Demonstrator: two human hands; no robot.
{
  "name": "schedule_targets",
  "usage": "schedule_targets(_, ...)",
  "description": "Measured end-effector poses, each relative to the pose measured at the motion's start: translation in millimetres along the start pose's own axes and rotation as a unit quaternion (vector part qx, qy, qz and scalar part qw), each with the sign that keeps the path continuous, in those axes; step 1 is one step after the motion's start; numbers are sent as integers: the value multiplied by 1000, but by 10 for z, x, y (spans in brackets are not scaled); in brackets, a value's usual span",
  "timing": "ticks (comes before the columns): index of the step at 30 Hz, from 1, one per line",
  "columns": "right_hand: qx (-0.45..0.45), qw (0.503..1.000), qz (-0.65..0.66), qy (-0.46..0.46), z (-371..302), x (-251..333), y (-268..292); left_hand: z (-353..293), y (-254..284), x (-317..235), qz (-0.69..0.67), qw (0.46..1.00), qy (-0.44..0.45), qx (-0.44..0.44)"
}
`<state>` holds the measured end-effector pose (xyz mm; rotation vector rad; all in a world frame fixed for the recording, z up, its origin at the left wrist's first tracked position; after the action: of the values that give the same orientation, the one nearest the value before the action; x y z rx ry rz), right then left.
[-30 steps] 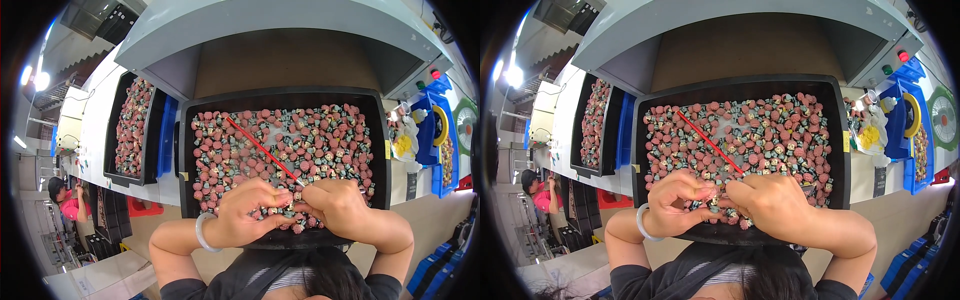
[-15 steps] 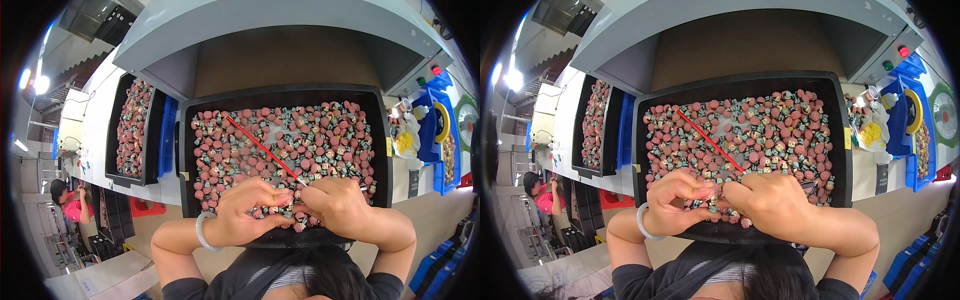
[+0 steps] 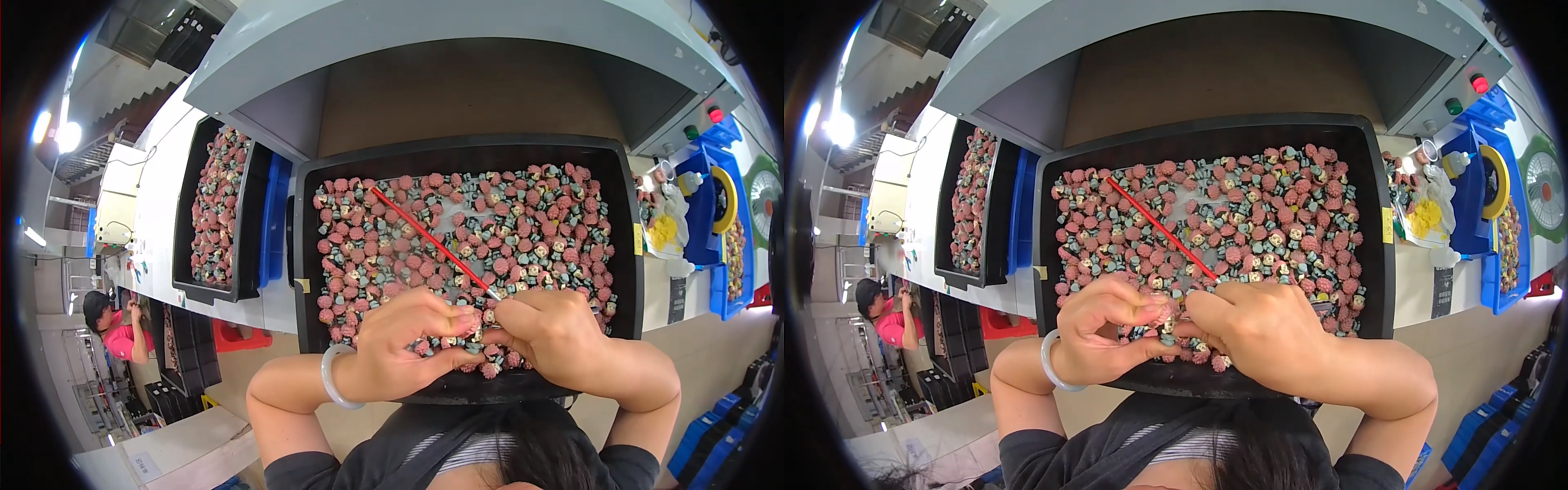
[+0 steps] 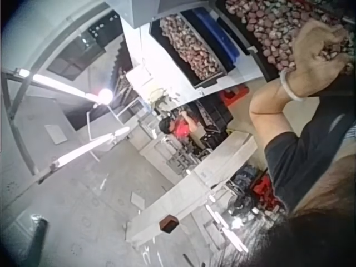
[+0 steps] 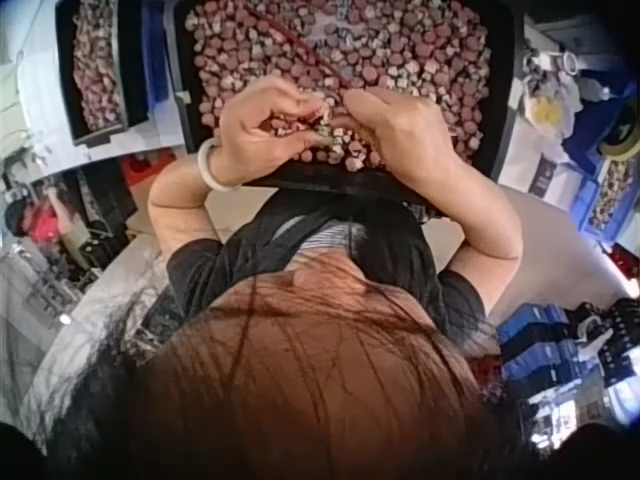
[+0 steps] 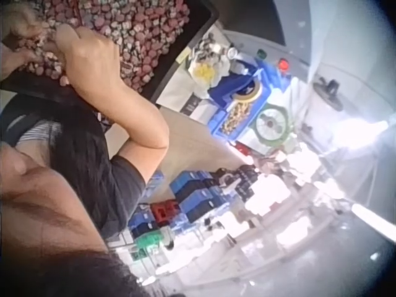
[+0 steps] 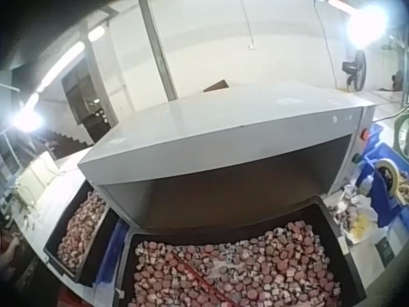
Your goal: The worker is assembling small toy figurines at a factory workbench, picking up pieces and using a tool to apply small parts.
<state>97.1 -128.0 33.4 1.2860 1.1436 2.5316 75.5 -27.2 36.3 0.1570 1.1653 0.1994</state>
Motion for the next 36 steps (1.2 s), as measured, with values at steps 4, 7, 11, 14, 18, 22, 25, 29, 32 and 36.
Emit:
schedule_targets(4, -3, 1000, 6, -3, 13, -11, 0, 9, 11, 6, 1, 1000, 3, -5)
schedule_targets(7, -18, 998, -37, 39, 23, 53, 31, -15, -30, 95, -17, 999, 35, 28)
schedule_targets(11, -3, 999, 0, -41, 88, -167, -32, 28, -12, 186, -37, 997, 60, 14)
schedule_targets(14, -8, 996, -7, -84, 127, -473, -133, 35, 55, 300, -158, 979, 125, -32)
schedule_targets(18, 146, 967, -190, -85, -78, -733, -699, 44, -5, 434, -179, 967, 180, 0)
schedule_targets(22, 79, 983, -150, -68, 0, -683, -450, 12, -62, 445, -184, 959, 214, 19)
schedule_targets(25, 39, 985, 4, -166, 77, -456, 18, -13, -36, 427, -132, 968, 211, 30)
schedule_targets(29, -216, 957, 187, -43, 16, -98, 621, -16, -59, 440, -122, 964, 232, 41)
schedule_targets(32, -121, 986, 106, 45, 125, 81, 397, -34, -141, 455, -108, 964, 234, 70)
schedule_targets(36, -30, 987, -55, -149, 166, -575, 208, -80, -123, 449, -150, 959, 235, 57)
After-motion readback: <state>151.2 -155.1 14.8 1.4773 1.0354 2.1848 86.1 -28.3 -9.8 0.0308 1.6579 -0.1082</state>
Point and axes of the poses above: each hand's wrist, its own z-axis towards the middle knuckle, its own y-axis out of the back of the hand, x = y × z, the point moved 10 cm from there along z, towards the middle knuckle, and after that the axes turned 11 degrees about -x, right-handed, at the moved point
